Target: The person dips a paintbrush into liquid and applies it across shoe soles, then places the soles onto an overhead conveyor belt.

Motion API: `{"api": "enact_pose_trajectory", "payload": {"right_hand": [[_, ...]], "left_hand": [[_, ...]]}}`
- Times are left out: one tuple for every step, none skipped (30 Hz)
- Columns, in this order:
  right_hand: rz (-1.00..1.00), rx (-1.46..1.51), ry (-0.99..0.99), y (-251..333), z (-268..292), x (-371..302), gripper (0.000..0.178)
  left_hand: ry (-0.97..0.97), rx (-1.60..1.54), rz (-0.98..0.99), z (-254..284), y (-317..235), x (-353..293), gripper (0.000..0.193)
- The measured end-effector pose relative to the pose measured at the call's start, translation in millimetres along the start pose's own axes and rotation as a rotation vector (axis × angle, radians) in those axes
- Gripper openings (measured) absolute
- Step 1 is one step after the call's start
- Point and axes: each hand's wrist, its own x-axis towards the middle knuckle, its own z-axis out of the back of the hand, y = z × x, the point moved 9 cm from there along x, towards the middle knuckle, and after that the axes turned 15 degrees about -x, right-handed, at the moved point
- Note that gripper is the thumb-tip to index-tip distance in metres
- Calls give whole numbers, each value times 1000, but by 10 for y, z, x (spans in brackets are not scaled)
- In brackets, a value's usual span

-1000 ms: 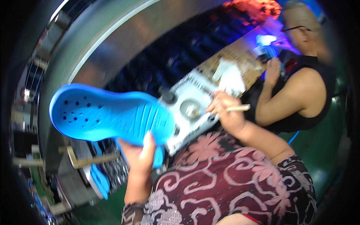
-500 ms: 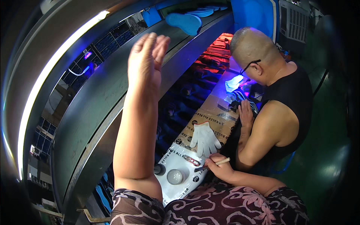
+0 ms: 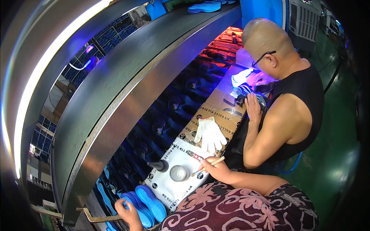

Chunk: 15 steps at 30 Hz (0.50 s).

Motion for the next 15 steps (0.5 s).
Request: {"api": "enact_pose_trajectory", "payload": {"right_hand": [[-15, 20, 17, -5, -91, 7, 32], [-42, -1, 45, -41, -193, 11, 31], [-79, -12, 87, -43, -306, 12, 30], [-93, -12, 101, -54, -374, 13, 30], [-106, -7, 129, -54, -463, 21, 30], [-112, -20, 129, -33, -480, 44, 30], [-126, -32, 133, -50, -504, 46, 30], [-82, -77, 95, -24, -491, 63, 31], [-36, -119, 58, 1, -467, 77, 32], [-51, -108, 53, -18, -443, 85, 33], [-56, -106, 48, -17, -440, 130, 35], [-66, -138, 41, 55, -443, 137, 36], [-78, -175, 15, 91, -429, 120, 38], [-73, -168, 34, 63, -460, 123, 40], [-69, -169, 30, 11, -472, 139, 41]], "left_hand": [[-42, 111, 124, 192, 431, -299, 29], [-41, 281, 104, 327, 665, -578, 31], [-38, 463, 99, 455, 848, -870, 35], [99, 381, 419, 424, 1273, -1090, 38], [216, 295, 749, 422, 1694, -1447, 43], [366, 228, 834, 317, 2275, -1798, 50], [329, -6, 746, 162, 2313, -1793, 55], [359, 106, 730, 117, 2075, -1616, 55], [391, 238, 852, 101, 1903, -1485, 55], [349, 269, 823, 138, 1990, -1449, 54], [243, 264, 825, 215, 1998, -1440, 52], [254, 208, 797, 241, 2130, -1466, 49], [177, 53, 802, 272, 1916, -1343, 43], [6, -347, 975, 242, 2023, -1479, 39], [48, -770, 1140, 33, 1770, -1421, 35]]}}
